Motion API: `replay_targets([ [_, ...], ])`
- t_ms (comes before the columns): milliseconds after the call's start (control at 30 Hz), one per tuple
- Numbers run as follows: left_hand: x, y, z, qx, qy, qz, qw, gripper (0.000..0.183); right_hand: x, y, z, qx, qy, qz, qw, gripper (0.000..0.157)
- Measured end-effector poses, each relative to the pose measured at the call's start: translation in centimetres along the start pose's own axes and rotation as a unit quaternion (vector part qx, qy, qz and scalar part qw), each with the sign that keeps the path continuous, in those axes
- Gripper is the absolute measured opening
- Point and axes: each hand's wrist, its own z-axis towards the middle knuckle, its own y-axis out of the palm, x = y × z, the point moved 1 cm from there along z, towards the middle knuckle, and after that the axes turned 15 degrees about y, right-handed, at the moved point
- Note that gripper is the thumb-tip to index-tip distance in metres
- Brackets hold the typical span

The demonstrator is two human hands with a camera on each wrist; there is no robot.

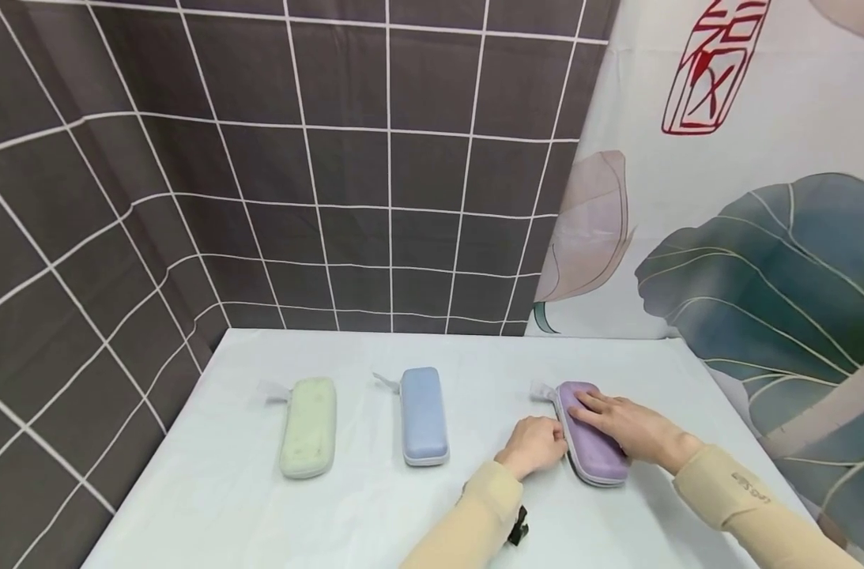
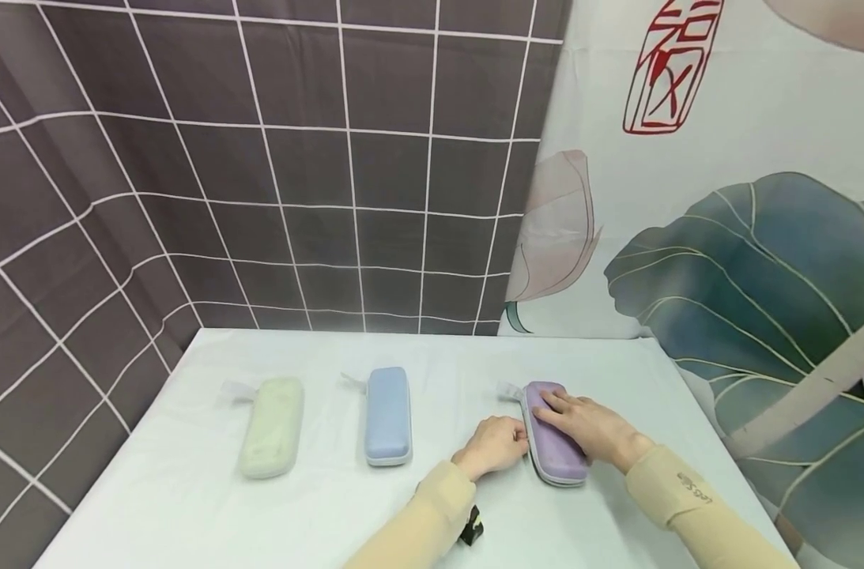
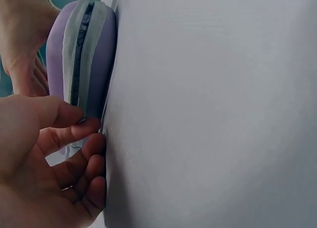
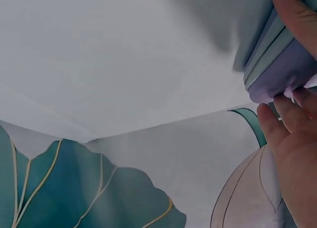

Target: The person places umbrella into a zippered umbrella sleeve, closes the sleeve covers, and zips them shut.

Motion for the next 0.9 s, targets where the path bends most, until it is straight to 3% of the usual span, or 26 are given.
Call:
replay_targets([
  [300, 0.0, 0.3, -0.6, 0.006, 0.01, -0.022, 0.9997, 0.035, 0.0, 0.0, 0.0, 0.012, -0.011, 0.011, 1.0, 0.089],
  [533, 0.1, 0.0, -0.9, -0.003, 0.003, -0.034, 0.9994, 0.036, -0.3, -0.2, 0.4, -0.016, 0.02, 0.028, 0.999, 0.103],
  [700, 0.0, -0.1, -1.4, 0.001, 0.006, -0.046, 0.9989, 0.036, -0.7, -0.4, 0.8, -0.025, 0.043, 0.019, 0.999, 0.102],
  [900, -0.2, -0.4, -2.1, 0.005, 0.01, -0.055, 0.9984, 0.036, -1.0, -0.3, 1.0, -0.011, 0.039, 0.006, 0.999, 0.101],
])
